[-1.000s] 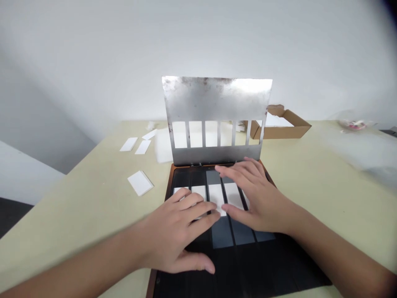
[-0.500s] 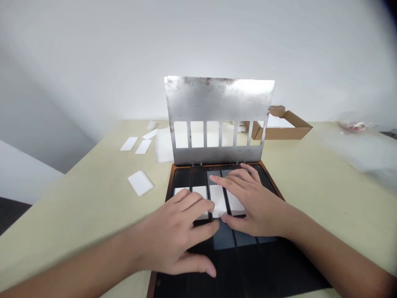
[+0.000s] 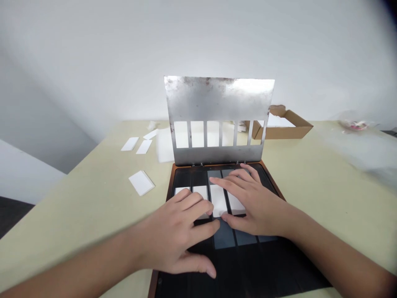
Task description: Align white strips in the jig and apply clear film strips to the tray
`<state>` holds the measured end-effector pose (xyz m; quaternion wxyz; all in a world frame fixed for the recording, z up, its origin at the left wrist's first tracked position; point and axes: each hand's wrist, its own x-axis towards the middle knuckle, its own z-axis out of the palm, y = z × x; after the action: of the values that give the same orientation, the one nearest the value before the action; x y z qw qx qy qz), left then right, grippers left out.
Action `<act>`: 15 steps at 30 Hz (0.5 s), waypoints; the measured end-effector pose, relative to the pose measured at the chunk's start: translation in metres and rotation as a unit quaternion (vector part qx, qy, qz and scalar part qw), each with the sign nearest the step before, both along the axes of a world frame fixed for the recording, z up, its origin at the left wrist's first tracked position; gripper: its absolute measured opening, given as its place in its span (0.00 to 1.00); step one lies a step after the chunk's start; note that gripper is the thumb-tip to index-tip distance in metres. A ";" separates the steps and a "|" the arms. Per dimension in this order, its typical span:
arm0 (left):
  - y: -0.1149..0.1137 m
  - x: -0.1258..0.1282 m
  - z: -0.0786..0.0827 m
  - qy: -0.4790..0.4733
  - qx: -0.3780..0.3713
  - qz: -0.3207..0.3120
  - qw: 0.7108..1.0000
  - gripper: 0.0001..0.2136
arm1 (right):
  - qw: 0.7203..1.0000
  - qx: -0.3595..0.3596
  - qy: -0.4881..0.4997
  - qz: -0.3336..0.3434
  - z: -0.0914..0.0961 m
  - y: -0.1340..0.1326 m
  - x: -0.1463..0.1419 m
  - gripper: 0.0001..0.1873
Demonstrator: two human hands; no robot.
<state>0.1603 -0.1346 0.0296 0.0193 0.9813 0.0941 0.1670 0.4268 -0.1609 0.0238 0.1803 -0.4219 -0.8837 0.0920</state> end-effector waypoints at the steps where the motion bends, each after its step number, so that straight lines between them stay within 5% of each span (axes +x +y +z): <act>1: 0.000 0.000 0.000 0.001 -0.002 -0.001 1.000 0.32 | 1.000 0.000 0.000 0.000 0.000 0.000 0.000 0.39; 15: 0.000 0.001 0.001 0.002 -0.004 -0.003 1.000 0.32 | 1.000 -0.009 0.009 0.006 -0.001 0.002 0.000 0.38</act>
<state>0.1609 -0.1348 0.0308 0.0234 0.9818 0.0922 0.1642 0.4268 -0.1588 0.0229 0.1838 -0.4179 -0.8835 0.1051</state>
